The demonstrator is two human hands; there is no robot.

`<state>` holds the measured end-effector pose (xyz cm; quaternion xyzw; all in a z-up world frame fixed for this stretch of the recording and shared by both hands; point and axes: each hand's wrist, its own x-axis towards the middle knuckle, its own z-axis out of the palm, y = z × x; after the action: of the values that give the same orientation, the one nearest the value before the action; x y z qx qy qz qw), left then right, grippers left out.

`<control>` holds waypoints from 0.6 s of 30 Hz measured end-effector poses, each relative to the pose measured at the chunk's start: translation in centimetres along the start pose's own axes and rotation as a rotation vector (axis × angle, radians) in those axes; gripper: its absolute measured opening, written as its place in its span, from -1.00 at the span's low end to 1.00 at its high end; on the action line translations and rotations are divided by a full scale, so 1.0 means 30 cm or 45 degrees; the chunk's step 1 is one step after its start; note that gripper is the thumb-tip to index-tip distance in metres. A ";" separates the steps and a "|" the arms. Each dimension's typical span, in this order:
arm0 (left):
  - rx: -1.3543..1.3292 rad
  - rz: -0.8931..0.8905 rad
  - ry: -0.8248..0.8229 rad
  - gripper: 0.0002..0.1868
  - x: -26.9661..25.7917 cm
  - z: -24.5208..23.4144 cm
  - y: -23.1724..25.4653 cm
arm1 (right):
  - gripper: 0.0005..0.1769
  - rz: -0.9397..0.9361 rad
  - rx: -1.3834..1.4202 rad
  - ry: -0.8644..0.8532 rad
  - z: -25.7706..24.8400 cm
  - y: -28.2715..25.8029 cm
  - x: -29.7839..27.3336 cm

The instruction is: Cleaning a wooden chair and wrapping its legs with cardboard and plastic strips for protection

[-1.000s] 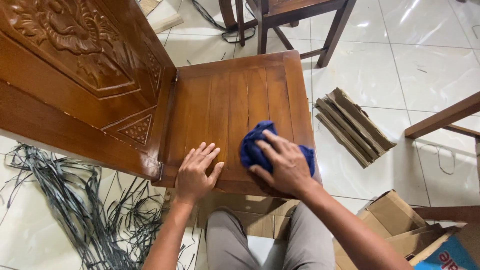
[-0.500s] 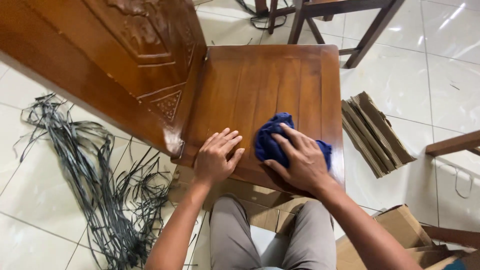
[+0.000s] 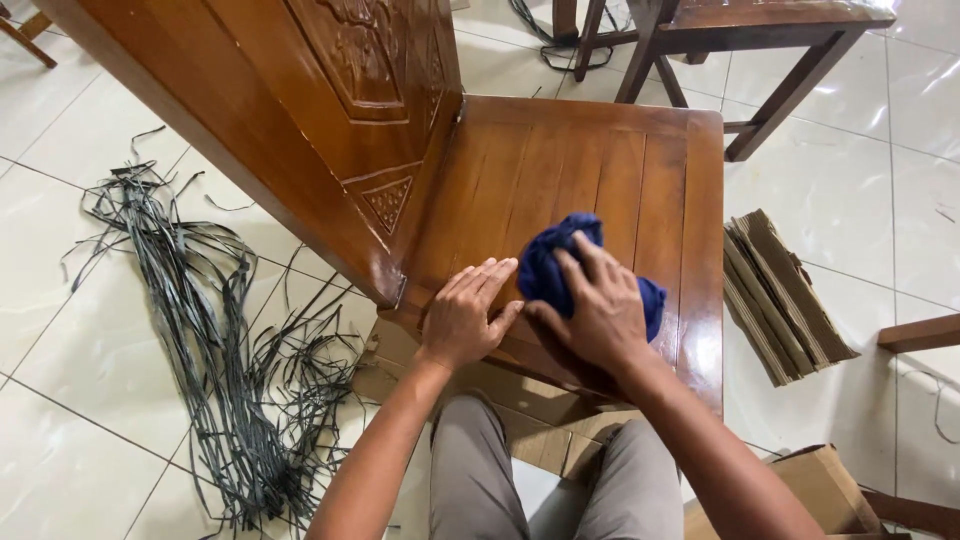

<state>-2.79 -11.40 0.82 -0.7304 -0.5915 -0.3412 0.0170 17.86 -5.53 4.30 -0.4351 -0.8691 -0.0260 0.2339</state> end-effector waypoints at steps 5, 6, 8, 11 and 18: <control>0.016 0.016 -0.027 -0.51 -0.012 0.018 -0.018 | -0.18 -0.048 -0.018 -0.041 -0.051 0.083 -0.025; 0.017 0.030 -0.041 -0.58 -0.016 0.023 -0.022 | -0.21 -0.037 -0.054 -0.012 -0.056 0.116 -0.022; 0.019 0.030 -0.018 -0.59 -0.020 0.024 -0.018 | -0.18 0.073 -0.098 -0.016 -0.022 0.170 0.016; 0.019 0.036 0.010 -0.61 -0.011 0.017 -0.016 | -0.14 0.179 -0.168 0.012 0.019 0.160 0.074; 0.004 0.013 0.061 -0.67 -0.022 0.031 -0.029 | -0.17 -0.027 -0.043 -0.048 0.091 -0.003 0.062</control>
<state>-3.16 -11.31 -0.56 -0.7249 -0.5878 -0.3575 0.0340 15.78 -3.53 2.69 -0.4302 -0.8773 -0.0350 0.2097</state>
